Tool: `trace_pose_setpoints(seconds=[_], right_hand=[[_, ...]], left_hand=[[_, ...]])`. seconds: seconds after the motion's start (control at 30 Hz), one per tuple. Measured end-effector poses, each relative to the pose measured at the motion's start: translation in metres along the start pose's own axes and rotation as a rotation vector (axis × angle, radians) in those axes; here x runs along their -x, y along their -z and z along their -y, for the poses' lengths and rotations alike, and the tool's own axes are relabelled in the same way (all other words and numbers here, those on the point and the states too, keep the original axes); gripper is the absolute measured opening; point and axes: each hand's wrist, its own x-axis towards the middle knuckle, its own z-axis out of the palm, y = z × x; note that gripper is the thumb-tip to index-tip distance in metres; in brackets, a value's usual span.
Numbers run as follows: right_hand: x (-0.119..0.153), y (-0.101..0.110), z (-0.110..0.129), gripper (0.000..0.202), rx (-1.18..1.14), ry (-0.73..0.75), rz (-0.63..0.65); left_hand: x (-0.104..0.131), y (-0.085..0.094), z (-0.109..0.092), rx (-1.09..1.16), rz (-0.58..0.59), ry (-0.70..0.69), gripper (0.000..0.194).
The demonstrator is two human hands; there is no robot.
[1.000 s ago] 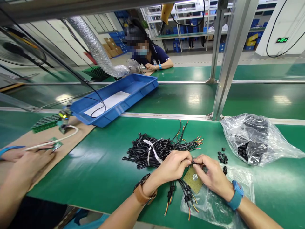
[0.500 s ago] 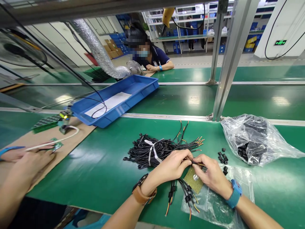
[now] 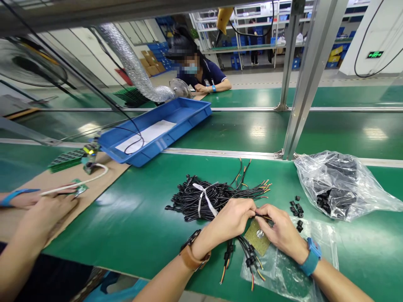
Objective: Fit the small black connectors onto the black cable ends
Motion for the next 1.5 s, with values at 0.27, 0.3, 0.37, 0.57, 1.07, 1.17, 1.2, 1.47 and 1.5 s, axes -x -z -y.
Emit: trace_pose_setpoints(seconds=[0.27,0.3,0.37,0.57,1.07,1.17,1.2,1.47,1.5], right_hand=[[0.014,0.012,-0.027,0.017,0.256,0.062,0.039],[0.015,0.014,-0.033,0.020,0.282,0.056,0.043],[0.017,0.018,-0.041,0.026,0.315,0.054,0.037],[0.019,0.025,-0.043,0.037,0.371,0.003,0.016],[0.001,0.005,-0.006,0.007,0.171,0.076,-0.052],[0.003,0.001,-0.007,0.004,0.112,0.066,-0.055],[0.003,0.000,-0.008,0.003,0.092,0.059,-0.057],[0.000,-0.003,-0.005,0.006,0.045,0.032,-0.049],[0.000,-0.003,-0.004,0.007,0.042,0.031,-0.044]], left_hand=[[0.005,-0.018,-0.017,-0.536,-0.139,-0.194,0.015],[0.005,-0.020,-0.018,-0.554,-0.169,-0.192,0.015],[0.005,-0.022,-0.020,-0.563,-0.220,-0.192,0.015],[0.005,-0.019,-0.023,-0.501,-0.267,-0.168,0.014],[0.002,0.006,-0.004,-0.034,0.015,0.023,0.014],[0.002,0.004,-0.004,0.021,0.001,0.047,0.016],[0.002,0.004,-0.004,0.032,-0.001,0.052,0.016],[0.000,0.003,-0.005,0.043,-0.004,0.082,0.017],[0.000,0.003,-0.005,0.038,-0.004,0.082,0.017]])
